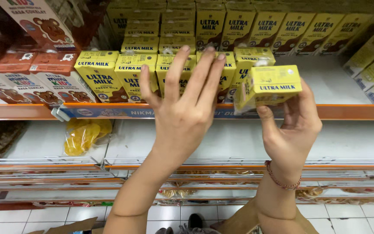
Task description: The person takes milk and yogurt cartons from a cardboard box, wipes each carton with a cloth, and places them onto a metal store shelf.
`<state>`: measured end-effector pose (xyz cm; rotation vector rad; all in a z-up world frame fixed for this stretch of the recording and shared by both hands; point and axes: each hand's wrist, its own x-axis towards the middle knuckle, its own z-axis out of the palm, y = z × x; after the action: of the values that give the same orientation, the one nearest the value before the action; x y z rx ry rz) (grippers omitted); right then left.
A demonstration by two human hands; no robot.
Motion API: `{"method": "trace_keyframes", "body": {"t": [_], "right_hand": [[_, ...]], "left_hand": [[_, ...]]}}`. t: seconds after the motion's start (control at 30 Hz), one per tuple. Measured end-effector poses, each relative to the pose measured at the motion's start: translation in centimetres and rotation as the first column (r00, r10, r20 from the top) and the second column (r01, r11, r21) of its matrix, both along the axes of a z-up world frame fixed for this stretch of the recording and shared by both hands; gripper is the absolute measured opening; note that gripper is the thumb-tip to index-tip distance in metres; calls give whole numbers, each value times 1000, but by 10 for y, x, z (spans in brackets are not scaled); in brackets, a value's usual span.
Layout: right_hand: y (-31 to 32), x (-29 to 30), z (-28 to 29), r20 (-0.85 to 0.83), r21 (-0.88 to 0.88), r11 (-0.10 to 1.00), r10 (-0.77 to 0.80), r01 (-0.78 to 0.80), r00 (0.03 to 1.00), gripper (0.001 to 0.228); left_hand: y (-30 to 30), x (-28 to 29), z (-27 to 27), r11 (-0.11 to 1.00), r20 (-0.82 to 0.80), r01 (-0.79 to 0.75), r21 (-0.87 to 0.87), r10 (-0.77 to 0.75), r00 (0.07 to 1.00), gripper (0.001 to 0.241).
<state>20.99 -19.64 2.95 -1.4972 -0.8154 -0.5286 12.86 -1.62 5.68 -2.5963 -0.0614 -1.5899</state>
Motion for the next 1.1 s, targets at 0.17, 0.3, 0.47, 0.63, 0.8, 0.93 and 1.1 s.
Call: {"method": "trace_keyframes", "body": {"t": [0.17,0.3,0.47,0.63,0.8,0.93,1.1], "right_hand": [[8,3,11,-16,-51,999,4,-5,1000,54],[13,6,17,27,-99,995,-22,24,999,54],[17,5,22,79,-169,979,-98,110,992,48],[23,3,21,122,-173,967,-166,185,979,39],[27,3,21,175,-206,921,-297,330,939,29],[28,1,27,188,-195,932,-271,306,944,32],[35,1,29,292,-103,937,-292,334,911,38]], "left_hand": [[7,-3,-1,998,-25,60,-20,-61,998,48],[11,-2,1,996,-14,90,-13,-90,996,50],[11,-4,-2,985,4,147,-86,-147,989,52],[11,-3,-2,984,1,154,-85,-154,988,54],[15,-3,-2,980,9,185,-80,-185,983,49],[17,-2,-3,978,15,194,-73,-194,981,48],[20,-1,-4,973,17,217,-75,-216,976,48]]}}
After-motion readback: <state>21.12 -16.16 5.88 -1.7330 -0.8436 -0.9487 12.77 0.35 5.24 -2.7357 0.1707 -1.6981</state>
